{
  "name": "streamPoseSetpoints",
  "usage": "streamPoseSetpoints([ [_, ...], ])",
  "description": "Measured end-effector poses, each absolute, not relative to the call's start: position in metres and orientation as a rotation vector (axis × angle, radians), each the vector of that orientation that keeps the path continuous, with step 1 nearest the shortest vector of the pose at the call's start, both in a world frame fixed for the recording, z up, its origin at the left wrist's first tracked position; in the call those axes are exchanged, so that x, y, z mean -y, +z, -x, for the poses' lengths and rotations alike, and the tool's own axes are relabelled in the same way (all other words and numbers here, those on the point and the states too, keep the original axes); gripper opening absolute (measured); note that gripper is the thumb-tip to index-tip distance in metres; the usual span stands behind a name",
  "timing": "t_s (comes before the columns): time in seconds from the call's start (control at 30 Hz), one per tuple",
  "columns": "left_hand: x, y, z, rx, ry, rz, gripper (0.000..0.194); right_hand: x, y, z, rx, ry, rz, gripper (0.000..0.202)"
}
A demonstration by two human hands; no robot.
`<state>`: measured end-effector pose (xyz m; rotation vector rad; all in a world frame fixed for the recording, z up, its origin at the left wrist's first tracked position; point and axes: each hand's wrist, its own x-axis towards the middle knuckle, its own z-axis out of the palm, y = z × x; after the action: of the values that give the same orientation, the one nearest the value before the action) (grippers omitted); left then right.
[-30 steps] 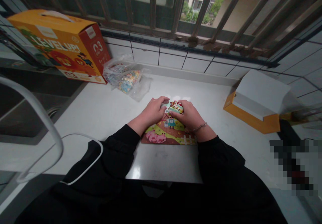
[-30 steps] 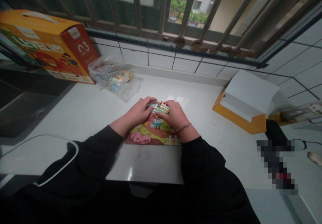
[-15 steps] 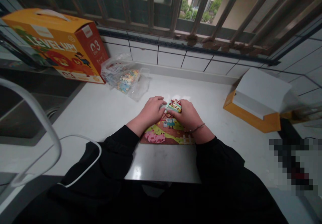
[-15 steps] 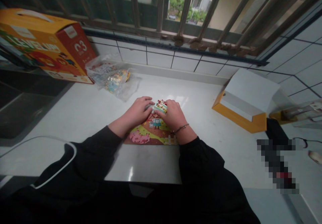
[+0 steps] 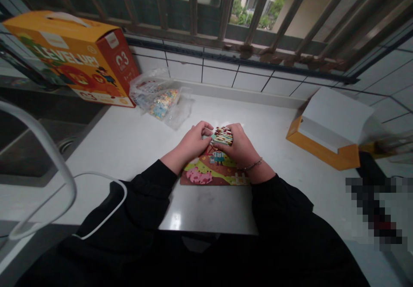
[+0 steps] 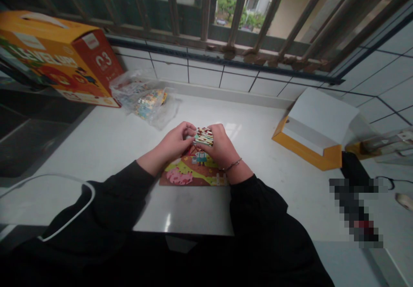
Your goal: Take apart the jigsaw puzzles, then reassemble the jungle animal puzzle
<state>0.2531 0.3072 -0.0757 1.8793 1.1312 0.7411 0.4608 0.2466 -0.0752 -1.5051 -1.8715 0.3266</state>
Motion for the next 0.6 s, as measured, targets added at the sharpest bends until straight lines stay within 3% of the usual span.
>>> streamPoseSetpoints([
  [0.27, -0.312, -0.079, -0.252, -1.058, 0.873, -1.65, 0.026, -0.245, -0.073, -0.464, 1.992, 0.393, 1.4, 0.042],
  [0.43, -0.306, -0.072, -0.253, -0.909, 0.799, -1.691, 0.025, -0.241, -0.074, -0.462, 1.822, 0.57, 1.522, 0.063],
  [0.6, -0.299, -0.055, -0.242, -1.1, 0.737, -2.144, 0.03, -0.238, -0.067, -0.463, 1.741, 0.628, 1.56, 0.08],
])
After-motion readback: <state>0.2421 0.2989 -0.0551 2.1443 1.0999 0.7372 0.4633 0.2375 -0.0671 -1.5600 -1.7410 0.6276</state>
